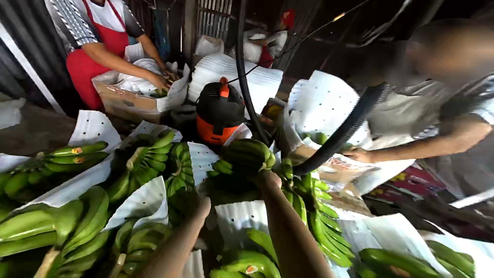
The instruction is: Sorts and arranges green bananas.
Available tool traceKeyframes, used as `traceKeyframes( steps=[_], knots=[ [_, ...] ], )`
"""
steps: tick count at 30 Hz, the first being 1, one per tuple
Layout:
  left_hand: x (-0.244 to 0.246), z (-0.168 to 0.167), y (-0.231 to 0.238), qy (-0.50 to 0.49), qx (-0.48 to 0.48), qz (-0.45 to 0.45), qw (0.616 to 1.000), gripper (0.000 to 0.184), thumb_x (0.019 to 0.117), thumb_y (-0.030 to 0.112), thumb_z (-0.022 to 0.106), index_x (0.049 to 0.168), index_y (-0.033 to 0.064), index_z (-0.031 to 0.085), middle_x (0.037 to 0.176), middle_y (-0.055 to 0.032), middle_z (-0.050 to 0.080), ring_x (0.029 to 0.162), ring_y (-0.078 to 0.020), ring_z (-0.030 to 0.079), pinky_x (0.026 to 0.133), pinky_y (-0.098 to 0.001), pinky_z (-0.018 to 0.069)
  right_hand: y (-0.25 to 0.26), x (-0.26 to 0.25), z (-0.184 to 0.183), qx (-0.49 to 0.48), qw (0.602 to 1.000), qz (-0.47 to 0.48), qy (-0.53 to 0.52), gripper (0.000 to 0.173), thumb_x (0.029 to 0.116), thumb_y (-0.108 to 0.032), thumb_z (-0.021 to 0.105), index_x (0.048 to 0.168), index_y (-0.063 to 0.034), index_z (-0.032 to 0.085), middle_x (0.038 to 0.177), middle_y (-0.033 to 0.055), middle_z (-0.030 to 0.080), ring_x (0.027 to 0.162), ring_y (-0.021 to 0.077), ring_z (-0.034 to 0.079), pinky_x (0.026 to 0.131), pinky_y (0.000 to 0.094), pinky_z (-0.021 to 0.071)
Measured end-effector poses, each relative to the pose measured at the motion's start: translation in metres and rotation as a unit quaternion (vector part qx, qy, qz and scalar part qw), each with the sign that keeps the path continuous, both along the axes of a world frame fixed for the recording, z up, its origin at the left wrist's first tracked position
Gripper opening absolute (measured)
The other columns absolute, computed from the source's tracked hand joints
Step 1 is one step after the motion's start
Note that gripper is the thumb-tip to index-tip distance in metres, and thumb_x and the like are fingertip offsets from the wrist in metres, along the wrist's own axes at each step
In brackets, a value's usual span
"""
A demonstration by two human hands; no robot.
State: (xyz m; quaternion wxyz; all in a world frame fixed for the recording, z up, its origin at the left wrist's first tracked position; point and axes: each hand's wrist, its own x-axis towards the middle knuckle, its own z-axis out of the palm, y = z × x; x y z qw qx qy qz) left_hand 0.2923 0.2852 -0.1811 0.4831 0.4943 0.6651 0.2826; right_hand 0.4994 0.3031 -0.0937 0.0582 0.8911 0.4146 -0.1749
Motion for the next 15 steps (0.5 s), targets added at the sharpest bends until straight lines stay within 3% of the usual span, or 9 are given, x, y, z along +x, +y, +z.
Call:
traceKeyframes(
  steps=[3,7,9,11,12,15],
  knots=[
    [0.025,-0.021,-0.009,0.024,0.032,0.088,0.995,0.066,0.0925,0.003,0.066,0.152,-0.0045,0.038,0.151,-0.0275,0.045,0.141,-0.0362,0.046,0.116,-0.0469,0.0387,0.013,0.024,-0.009,-0.041,0.999,0.023,0.011,0.061,0.0921,-0.050,0.067,0.130,-0.0023,0.064,0.135,0.0208,0.062,0.127,0.0380,0.059,0.101,0.0607,0.0476],
    [0.041,-0.036,-0.019,-0.074,0.012,0.163,0.984,0.064,0.0971,0.005,0.065,0.152,-0.0037,0.034,0.146,-0.0276,0.050,0.133,-0.0352,0.053,0.111,-0.0464,0.0439,0.011,0.051,-0.017,-0.027,0.995,0.037,0.094,0.063,0.0921,-0.050,0.070,0.128,0.0010,0.064,0.135,0.0240,0.061,0.130,0.0398,0.056,0.108,0.0608,0.0420],
    [0.040,-0.033,-0.035,-0.121,-0.039,0.151,0.980,0.053,0.1014,0.006,0.059,0.150,-0.0016,0.040,0.141,-0.0246,0.055,0.129,-0.0324,0.055,0.109,-0.0466,0.0457,-0.002,0.059,-0.021,-0.021,0.994,0.050,0.099,0.063,0.0933,-0.054,0.068,0.129,-0.0022,0.066,0.134,0.0236,0.062,0.130,0.0404,0.056,0.108,0.0611,0.0415],
    [0.030,-0.021,-0.060,-0.173,-0.113,0.120,0.971,0.035,0.1070,0.012,0.050,0.140,-0.0013,0.052,0.131,-0.0222,0.060,0.119,-0.0303,0.058,0.099,-0.0479,0.0486,-0.017,0.061,-0.025,-0.003,0.993,0.044,0.109,0.061,0.0941,-0.054,0.067,0.128,-0.0031,0.066,0.131,0.0235,0.064,0.126,0.0406,0.058,0.107,0.0613,0.0428],
    [0.020,-0.016,-0.075,-0.188,-0.160,0.088,0.965,0.036,0.1092,0.018,0.046,0.139,-0.0009,0.053,0.133,-0.0225,0.058,0.120,-0.0319,0.057,0.099,-0.0508,0.0487,-0.023,0.060,-0.027,0.007,0.993,0.039,0.112,0.060,0.0939,-0.054,0.067,0.127,-0.0038,0.067,0.128,0.0228,0.065,0.124,0.0399,0.060,0.105,0.0610,0.0444],
    [-0.004,-0.029,-0.111,-0.170,-0.173,0.061,0.968,0.032,0.1034,0.016,0.056,0.127,-0.0056,0.060,0.125,-0.0249,0.061,0.115,-0.0343,0.058,0.096,-0.0536,0.0486,-0.041,0.057,-0.030,0.019,0.992,0.042,0.116,0.059,0.0937,-0.056,0.066,0.122,-0.0039,0.069,0.121,0.0222,0.068,0.119,0.0395,0.063,0.102,0.0619,0.0463]
  ],
)
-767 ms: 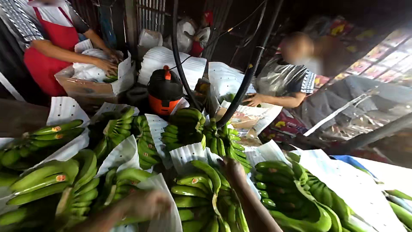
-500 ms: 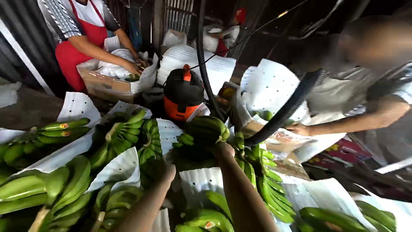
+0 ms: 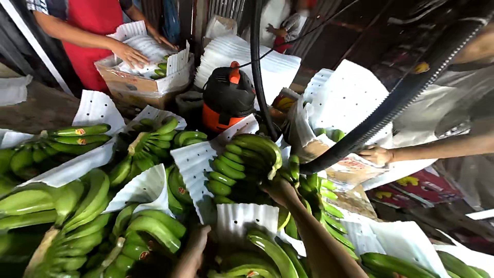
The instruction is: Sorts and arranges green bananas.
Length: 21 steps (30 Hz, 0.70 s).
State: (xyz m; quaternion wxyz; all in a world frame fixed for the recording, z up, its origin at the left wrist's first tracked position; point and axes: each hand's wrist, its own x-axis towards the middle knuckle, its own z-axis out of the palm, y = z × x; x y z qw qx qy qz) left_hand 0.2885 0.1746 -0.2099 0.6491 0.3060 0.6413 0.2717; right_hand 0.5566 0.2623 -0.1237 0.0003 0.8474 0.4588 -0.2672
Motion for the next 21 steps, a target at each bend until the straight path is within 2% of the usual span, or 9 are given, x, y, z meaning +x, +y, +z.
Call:
traceKeyframes(
  steps=[3,4,6,8,10,15,16,18,21],
  knots=[
    [0.004,-0.012,-0.009,-0.080,0.103,0.076,0.989,0.031,0.1066,0.006,0.045,0.130,-0.0096,0.058,0.124,-0.0215,0.063,0.115,-0.0233,0.059,0.102,-0.0380,0.0480,-0.015,0.000,-0.006,0.002,1.000,0.012,0.015,0.057,0.0957,-0.058,0.062,0.115,-0.0051,0.072,0.116,0.0216,0.070,0.115,0.0400,0.064,0.099,0.0623,0.0474],
    [0.013,-0.017,-0.004,-0.187,0.112,0.133,0.967,0.031,0.1095,0.011,0.037,0.127,-0.0035,0.058,0.112,-0.0129,0.065,0.102,-0.0151,0.063,0.091,-0.0318,0.0532,-0.019,-0.002,-0.009,0.006,1.000,0.005,0.023,0.056,0.0961,-0.057,0.062,0.112,-0.0041,0.072,0.114,0.0222,0.070,0.113,0.0402,0.064,0.098,0.0623,0.0476],
    [0.024,-0.022,0.010,-0.423,0.072,0.167,0.888,0.046,0.1104,0.042,0.029,0.119,0.0113,0.063,0.096,-0.0056,0.075,0.085,-0.0147,0.073,0.074,-0.0361,0.0627,-0.026,-0.006,-0.017,0.022,0.998,-0.030,0.056,0.055,0.0952,-0.054,0.066,0.112,-0.0019,0.072,0.113,0.0236,0.070,0.112,0.0407,0.064,0.098,0.0623,0.0476],
    [0.034,-0.009,0.024,-0.515,0.039,0.149,0.843,0.049,0.1081,0.049,0.033,0.121,0.0117,0.062,0.097,-0.0088,0.075,0.088,-0.0202,0.074,0.076,-0.0422,0.0632,-0.030,-0.005,-0.022,0.050,0.994,-0.056,0.080,0.053,0.0948,-0.050,0.069,0.112,-0.0006,0.072,0.110,0.0241,0.070,0.108,0.0400,0.065,0.096,0.0617,0.0480],
    [0.040,0.019,0.035,-0.493,0.030,0.154,0.856,0.043,0.1093,0.043,0.037,0.124,0.0095,0.060,0.098,-0.0101,0.075,0.088,-0.0207,0.075,0.074,-0.0415,0.0641,-0.038,-0.003,-0.022,0.119,0.987,-0.063,0.092,0.046,0.0963,-0.042,0.070,0.106,0.0033,0.072,0.102,0.0247,0.070,0.099,0.0386,0.066,0.092,0.0606,0.0491],
    [0.053,0.069,0.041,-0.203,0.109,0.054,0.972,0.053,0.1132,0.034,0.030,0.156,0.0038,0.035,0.150,-0.0169,0.048,0.134,-0.0196,0.051,0.111,-0.0388,0.0428,-0.032,-0.002,-0.022,0.185,0.979,-0.052,0.071,0.043,0.1024,-0.035,0.063,0.104,0.0072,0.071,0.096,0.0255,0.069,0.091,0.0380,0.067,0.086,0.0602,0.0502],
    [0.058,0.073,0.035,-0.155,0.063,0.049,0.985,0.052,0.1130,0.037,0.031,0.150,0.0022,0.043,0.139,-0.0181,0.056,0.121,-0.0214,0.057,0.102,-0.0405,0.0480,-0.026,-0.005,-0.020,0.162,0.984,-0.055,0.051,0.045,0.1027,-0.037,0.061,0.104,0.0066,0.071,0.098,0.0261,0.069,0.094,0.0399,0.066,0.088,0.0609,0.0496],
    [0.063,0.071,0.012,-0.151,-0.037,0.054,0.986,0.042,0.1114,0.040,0.039,0.115,0.0033,0.059,0.083,-0.0078,0.057,0.064,-0.0141,0.054,0.055,-0.0310,0.0480,-0.008,-0.015,-0.019,0.111,0.991,-0.068,0.023,0.047,0.1018,-0.042,0.061,0.108,0.0035,0.072,0.107,0.0262,0.070,0.105,0.0418,0.066,0.094,0.0616,0.0491],
    [0.053,0.063,-0.003,-0.298,-0.096,0.063,0.948,0.030,0.1111,0.029,0.043,0.103,0.0045,0.058,0.070,-0.0048,0.051,0.051,-0.0127,0.047,0.046,-0.0265,0.0429,0.008,-0.020,-0.018,0.075,0.996,-0.056,-0.001,0.049,0.1011,-0.045,0.061,0.110,0.0021,0.072,0.114,0.0259,0.069,0.111,0.0419,0.065,0.097,0.0607,0.0485]
  ],
)
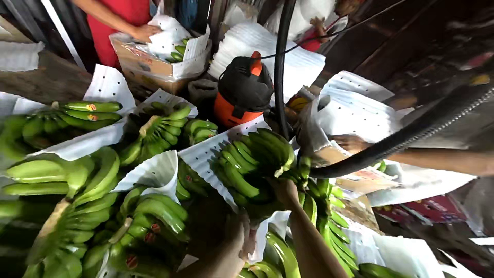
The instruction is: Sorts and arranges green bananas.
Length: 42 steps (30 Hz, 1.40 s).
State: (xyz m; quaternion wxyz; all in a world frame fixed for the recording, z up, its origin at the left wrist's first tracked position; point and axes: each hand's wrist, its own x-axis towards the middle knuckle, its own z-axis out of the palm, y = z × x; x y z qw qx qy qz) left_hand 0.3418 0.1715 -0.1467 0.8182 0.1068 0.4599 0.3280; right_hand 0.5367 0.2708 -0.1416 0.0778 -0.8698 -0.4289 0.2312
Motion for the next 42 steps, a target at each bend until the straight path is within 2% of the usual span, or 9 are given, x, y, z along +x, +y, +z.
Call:
traceKeyframes(
  steps=[3,7,10,14,17,22,34,38,42],
  knots=[
    [-0.014,0.016,-0.016,0.098,0.100,-0.105,0.985,0.022,0.1085,0.016,0.047,0.100,0.0007,0.060,0.071,-0.0033,0.052,0.056,-0.0067,0.049,0.050,-0.0195,0.0436,-0.013,0.008,-0.006,-0.015,0.999,0.029,-0.021,0.046,0.1021,-0.045,0.059,0.112,-0.0021,0.072,0.115,0.0239,0.070,0.113,0.0411,0.065,0.098,0.0617,0.0484],
    [-0.059,0.023,0.012,0.183,0.386,-0.393,0.814,0.030,0.1063,0.010,0.051,0.128,-0.0056,0.065,0.113,-0.0200,0.070,0.104,-0.0246,0.067,0.097,-0.0402,0.0513,-0.046,0.011,-0.017,0.031,0.998,0.053,-0.016,0.041,0.1024,-0.040,0.061,0.119,-0.0035,0.071,0.111,0.0231,0.071,0.109,0.0416,0.067,0.097,0.0621,0.0489],
    [-0.071,0.053,0.084,0.229,0.523,-0.247,0.783,0.025,0.1046,0.015,0.054,0.112,-0.0028,0.071,0.099,-0.0122,0.074,0.089,-0.0173,0.071,0.084,-0.0372,0.0582,-0.072,0.004,-0.033,0.145,0.987,0.064,-0.011,0.034,0.0983,-0.031,0.068,0.110,0.0006,0.072,0.093,0.0226,0.072,0.090,0.0414,0.070,0.084,0.0646,0.0525],
    [-0.036,0.044,0.235,0.450,0.503,-0.037,0.737,0.056,0.1010,0.025,0.064,0.149,0.0030,0.047,0.148,-0.0215,0.053,0.137,-0.0359,0.051,0.114,-0.0529,0.0412,-0.098,-0.013,-0.043,0.223,0.972,0.067,-0.037,0.033,0.0942,-0.025,0.073,0.108,0.0046,0.072,0.086,0.0239,0.072,0.080,0.0426,0.071,0.075,0.0648,0.0544],
    [-0.012,0.017,0.290,0.478,0.399,-0.145,0.769,0.106,0.0912,0.052,0.073,0.163,0.0025,0.012,0.146,-0.0298,0.052,0.134,-0.0442,0.053,0.110,-0.0606,0.0427,-0.112,-0.028,-0.054,0.267,0.958,0.069,-0.073,0.037,0.0900,-0.023,0.076,0.110,0.0073,0.072,0.089,0.0251,0.073,0.082,0.0435,0.072,0.076,0.0638,0.0555],
    [-0.011,0.017,0.259,0.494,0.411,-0.166,0.748,0.034,0.1060,0.027,0.054,0.120,-0.0014,0.067,0.117,-0.0260,0.067,0.112,-0.0413,0.065,0.096,-0.0625,0.0495,-0.112,-0.030,-0.064,0.276,0.955,0.071,-0.080,0.040,0.0916,-0.022,0.074,0.118,0.0069,0.069,0.094,0.0243,0.073,0.084,0.0432,0.072,0.078,0.0622,0.0566],
    [-0.062,-0.005,0.138,0.163,0.388,-0.089,0.903,0.040,0.1101,0.023,0.045,0.141,-0.0013,0.052,0.132,-0.0161,0.061,0.118,-0.0163,0.060,0.101,-0.0356,0.0504,-0.124,-0.043,-0.033,0.318,0.944,-0.081,0.014,0.039,0.0944,-0.007,0.067,0.130,0.0074,0.061,0.123,0.0309,0.064,0.114,0.0441,0.063,0.099,0.0594,0.0498],
    [-0.073,-0.004,0.108,0.127,0.398,-0.093,0.904,0.036,0.1069,0.017,0.051,0.137,-0.0018,0.056,0.121,-0.0099,0.067,0.110,-0.0082,0.064,0.099,-0.0285,0.0524,-0.063,-0.043,0.055,0.577,0.805,0.104,-0.094,0.043,0.0907,-0.008,0.064,0.123,0.0175,0.054,0.130,0.0349,0.054,0.127,0.0365,0.055,0.106,0.0427,0.0501],
    [-0.082,-0.001,0.084,0.118,0.428,-0.067,0.893,0.026,0.1031,0.010,0.052,0.121,-0.0036,0.064,0.104,-0.0008,0.069,0.097,0.0006,0.064,0.092,-0.0219,0.0537,0.068,-0.030,0.127,0.269,0.906,0.317,0.079,0.047,0.1061,-0.024,0.053,0.147,-0.0009,0.049,0.150,0.0196,0.050,0.139,0.0305,0.048,0.115,0.0490,0.0394]
  ],
)
